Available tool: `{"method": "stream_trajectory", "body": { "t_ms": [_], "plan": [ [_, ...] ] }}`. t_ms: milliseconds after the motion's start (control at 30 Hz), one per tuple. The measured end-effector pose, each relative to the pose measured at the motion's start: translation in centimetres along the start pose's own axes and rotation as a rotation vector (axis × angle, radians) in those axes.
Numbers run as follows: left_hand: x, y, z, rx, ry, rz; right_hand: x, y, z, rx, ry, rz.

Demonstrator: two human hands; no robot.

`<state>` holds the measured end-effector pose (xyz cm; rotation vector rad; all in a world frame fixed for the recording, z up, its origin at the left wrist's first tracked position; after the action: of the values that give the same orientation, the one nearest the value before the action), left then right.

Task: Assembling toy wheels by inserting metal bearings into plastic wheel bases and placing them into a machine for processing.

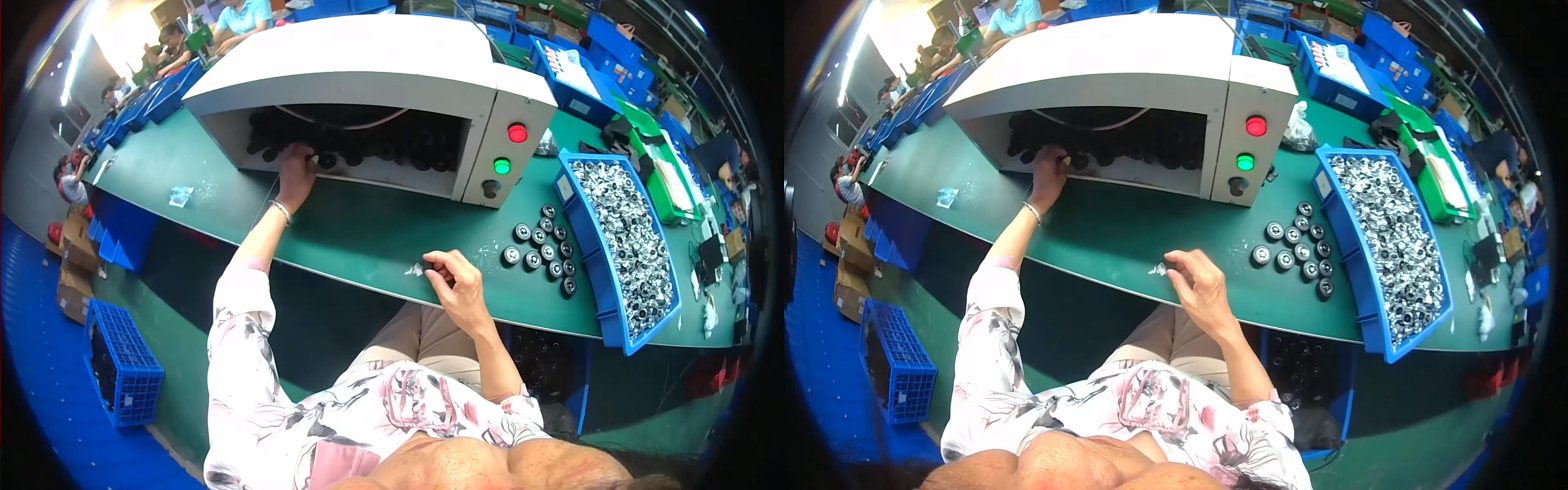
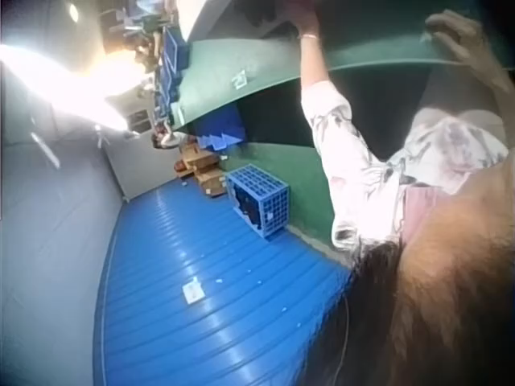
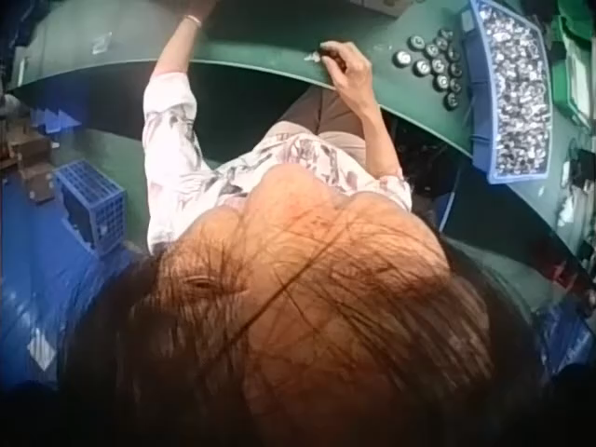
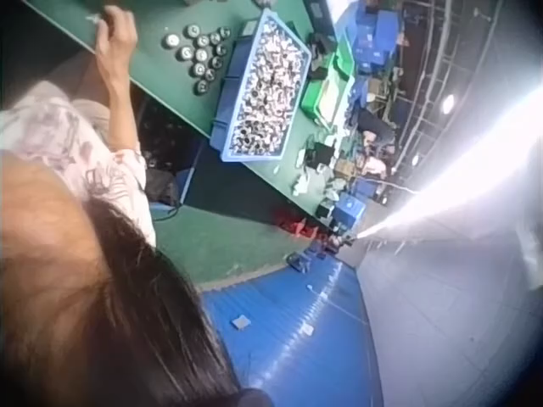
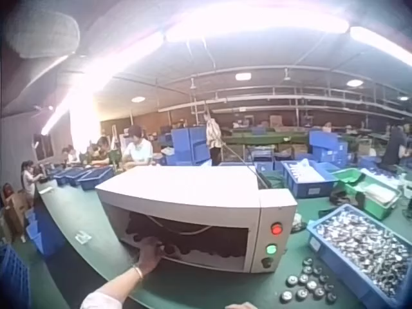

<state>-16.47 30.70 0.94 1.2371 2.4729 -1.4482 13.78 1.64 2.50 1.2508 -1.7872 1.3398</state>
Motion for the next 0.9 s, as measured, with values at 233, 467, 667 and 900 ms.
{"method": "stream_trajectory", "body": {
  "t_ms": [233, 467, 667, 900],
  "plan": [
    [-2.0, 1.2, -2.0, -0.043, 0.109, -0.157, 0.0, -0.2, 0.3, -0.006, 0.011, 0.004],
    [-0.9, 2.3, -4.3, -0.153, 0.002, -0.137, -0.1, 0.3, 0.2, -0.021, 0.012, -0.004],
    [-10.0, 0.5, 1.4, -0.117, -0.115, 0.147, -1.4, -0.7, 0.5, -0.083, 0.065, -0.134],
    [-28.3, 0.0, 16.3, 0.424, -0.251, 1.131, 3.5, -0.5, 1.8, -0.014, -0.185, 0.009]
  ]
}}
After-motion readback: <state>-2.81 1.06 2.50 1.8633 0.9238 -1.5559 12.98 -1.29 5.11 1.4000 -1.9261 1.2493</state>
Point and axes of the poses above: each hand's wrist, its own z-axis away from the middle knuckle, its own y-axis out of the palm, x = y × z, the point moved 4 cm from there along -z, towards the middle knuckle, and after that the axes turned 10 degrees about x, right-handed, at the moved point
